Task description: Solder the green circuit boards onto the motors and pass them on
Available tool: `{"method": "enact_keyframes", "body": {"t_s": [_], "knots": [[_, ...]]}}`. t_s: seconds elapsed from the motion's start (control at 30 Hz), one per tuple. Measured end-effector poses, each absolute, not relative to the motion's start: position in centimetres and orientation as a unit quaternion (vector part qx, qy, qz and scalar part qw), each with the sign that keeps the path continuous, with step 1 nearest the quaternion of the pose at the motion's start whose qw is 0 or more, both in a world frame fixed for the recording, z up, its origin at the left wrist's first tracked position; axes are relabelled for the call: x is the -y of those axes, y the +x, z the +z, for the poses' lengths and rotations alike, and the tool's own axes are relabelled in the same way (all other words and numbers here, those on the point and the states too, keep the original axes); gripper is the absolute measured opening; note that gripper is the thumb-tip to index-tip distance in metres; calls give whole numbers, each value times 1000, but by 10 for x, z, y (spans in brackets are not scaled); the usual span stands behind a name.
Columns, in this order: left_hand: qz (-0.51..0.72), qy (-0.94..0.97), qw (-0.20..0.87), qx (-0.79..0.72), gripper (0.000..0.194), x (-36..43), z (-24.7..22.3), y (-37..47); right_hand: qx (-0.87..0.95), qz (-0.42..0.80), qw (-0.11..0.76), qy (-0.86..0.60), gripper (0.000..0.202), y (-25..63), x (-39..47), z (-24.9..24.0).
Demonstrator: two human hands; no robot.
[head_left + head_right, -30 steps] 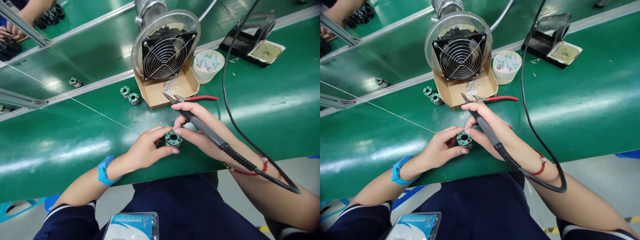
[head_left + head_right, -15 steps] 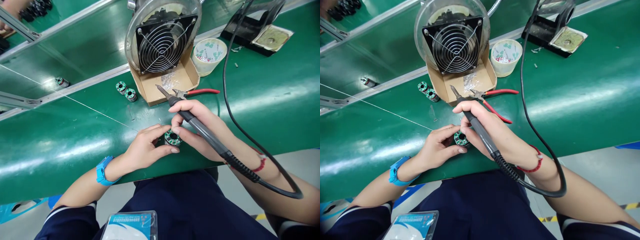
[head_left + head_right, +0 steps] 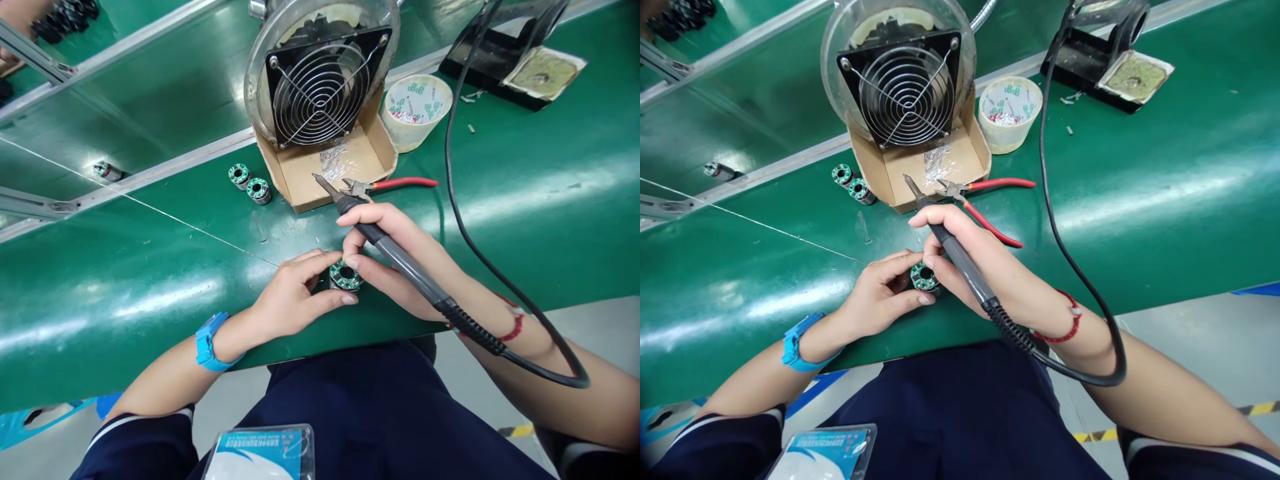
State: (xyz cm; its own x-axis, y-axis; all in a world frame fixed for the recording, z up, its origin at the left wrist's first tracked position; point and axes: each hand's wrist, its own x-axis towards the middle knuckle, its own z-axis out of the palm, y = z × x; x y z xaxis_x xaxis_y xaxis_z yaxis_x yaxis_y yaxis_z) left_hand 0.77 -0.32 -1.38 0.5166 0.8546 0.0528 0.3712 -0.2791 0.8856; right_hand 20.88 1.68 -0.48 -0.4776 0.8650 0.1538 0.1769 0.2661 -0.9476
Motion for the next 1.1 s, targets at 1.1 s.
{"method": "enact_keyframes", "body": {"t_s": [1.1], "knots": [[300,842,-95,-439,12,-5,-43,1,583,474,410,-517,44,172,16,-13]]}}
